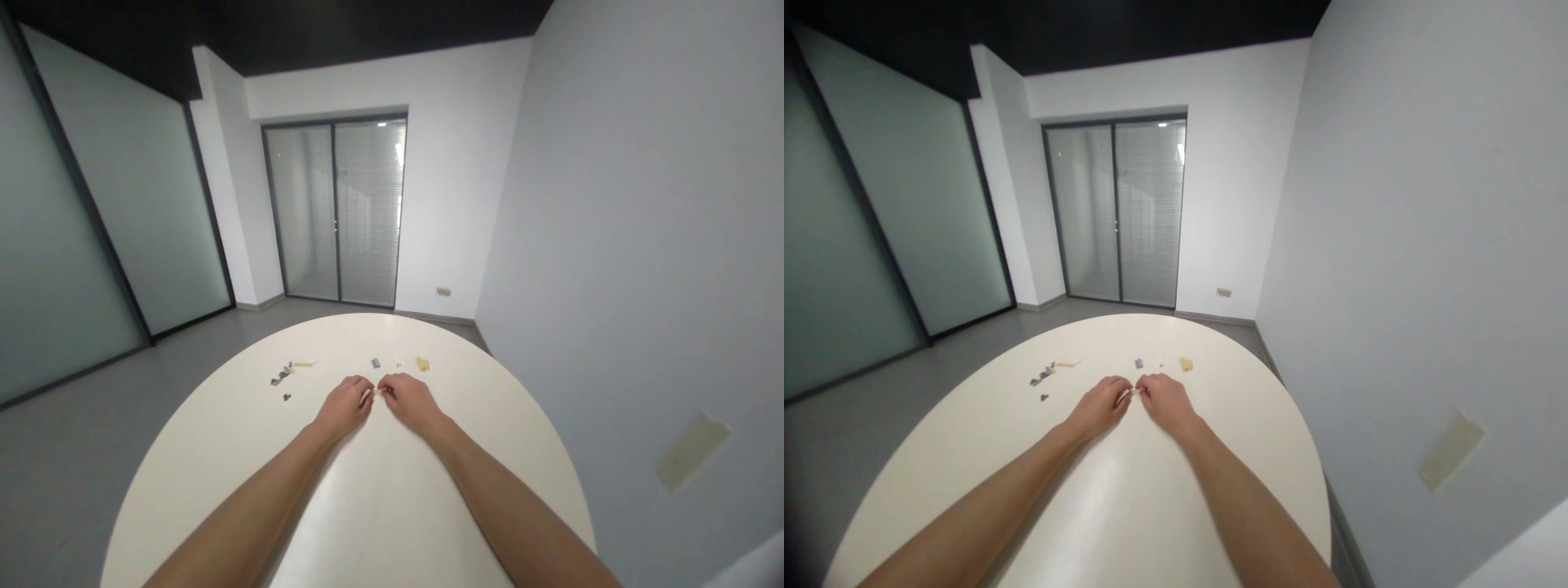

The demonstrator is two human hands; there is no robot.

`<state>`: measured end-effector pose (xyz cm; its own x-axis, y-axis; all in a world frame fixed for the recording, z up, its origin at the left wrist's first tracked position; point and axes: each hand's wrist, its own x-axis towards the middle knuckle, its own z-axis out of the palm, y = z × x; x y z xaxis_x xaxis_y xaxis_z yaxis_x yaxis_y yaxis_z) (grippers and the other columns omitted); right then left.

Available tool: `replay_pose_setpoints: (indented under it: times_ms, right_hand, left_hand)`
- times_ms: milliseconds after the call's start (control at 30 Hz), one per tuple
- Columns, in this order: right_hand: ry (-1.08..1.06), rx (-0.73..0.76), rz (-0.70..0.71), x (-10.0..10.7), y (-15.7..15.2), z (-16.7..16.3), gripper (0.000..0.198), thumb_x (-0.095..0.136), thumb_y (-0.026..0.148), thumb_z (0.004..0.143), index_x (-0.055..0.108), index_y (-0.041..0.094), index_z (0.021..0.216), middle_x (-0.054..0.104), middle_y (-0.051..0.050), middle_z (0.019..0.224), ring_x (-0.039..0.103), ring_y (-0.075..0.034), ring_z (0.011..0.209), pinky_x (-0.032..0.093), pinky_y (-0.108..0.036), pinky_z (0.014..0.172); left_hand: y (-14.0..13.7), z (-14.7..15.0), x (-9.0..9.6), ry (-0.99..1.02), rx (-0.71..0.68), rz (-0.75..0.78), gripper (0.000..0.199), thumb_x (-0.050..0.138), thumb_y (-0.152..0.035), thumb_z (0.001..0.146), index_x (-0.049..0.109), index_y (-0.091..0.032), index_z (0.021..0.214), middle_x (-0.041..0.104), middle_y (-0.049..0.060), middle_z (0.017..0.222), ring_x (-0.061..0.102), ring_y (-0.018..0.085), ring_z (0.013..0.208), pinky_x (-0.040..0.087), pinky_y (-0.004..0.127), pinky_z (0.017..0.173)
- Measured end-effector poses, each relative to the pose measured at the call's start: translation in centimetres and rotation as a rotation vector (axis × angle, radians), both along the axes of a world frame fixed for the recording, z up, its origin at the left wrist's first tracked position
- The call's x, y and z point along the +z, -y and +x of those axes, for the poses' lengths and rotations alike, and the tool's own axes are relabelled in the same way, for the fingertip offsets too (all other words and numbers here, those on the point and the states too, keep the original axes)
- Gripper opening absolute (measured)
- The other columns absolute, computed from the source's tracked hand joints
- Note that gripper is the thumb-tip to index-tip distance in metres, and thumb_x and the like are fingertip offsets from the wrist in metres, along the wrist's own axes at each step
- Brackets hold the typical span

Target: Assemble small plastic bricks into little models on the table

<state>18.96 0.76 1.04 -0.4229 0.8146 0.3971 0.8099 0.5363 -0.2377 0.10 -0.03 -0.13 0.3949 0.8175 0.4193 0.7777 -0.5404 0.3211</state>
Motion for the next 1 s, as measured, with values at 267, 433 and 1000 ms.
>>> replay_pose_setpoints:
  times_ms: [267, 433, 1000]
  right_hand:
    - [0.045, -0.143, -0.101, 0.9, -1.7, 1.0, 0.017, 0.051, 0.022, 0.089, 0.067, 0.023, 0.095, 0.071, -0.003, 0.097, 0.063, -0.016, 0.09, 0.04, -0.023, 0.074]
    - [0.075, -0.176, -0.171, 2.0, -3.3, 1.6, 0.013, 0.06, 0.019, 0.081, 0.07, 0.024, 0.089, 0.073, -0.002, 0.091, 0.064, -0.017, 0.087, 0.04, -0.024, 0.072]
    - [-0.641, -0.437, -0.145, -1.6, -9.3, 2.3, 0.019, 0.062, 0.032, 0.081, 0.074, 0.02, 0.089, 0.075, -0.005, 0.084, 0.069, -0.017, 0.075, 0.05, -0.024, 0.069]
  left_hand:
    - [0.0, 0.1, -0.1, 0.018, 0.006, -0.015, 0.019, 0.045, -0.024, 0.091, 0.062, -0.021, 0.1, 0.064, 0.007, 0.107, 0.055, 0.02, 0.104, 0.044, 0.032, 0.09]
    - [0.2, 0.2, 0.1, 0.028, 0.012, -0.033, 0.02, 0.045, -0.023, 0.09, 0.062, -0.021, 0.101, 0.064, 0.007, 0.108, 0.055, 0.021, 0.105, 0.043, 0.032, 0.091]
    - [0.4, 0.3, 0.2, 0.048, -0.011, -0.022, 0.019, 0.045, -0.023, 0.09, 0.062, -0.021, 0.099, 0.063, 0.007, 0.106, 0.055, 0.02, 0.103, 0.044, 0.033, 0.091]
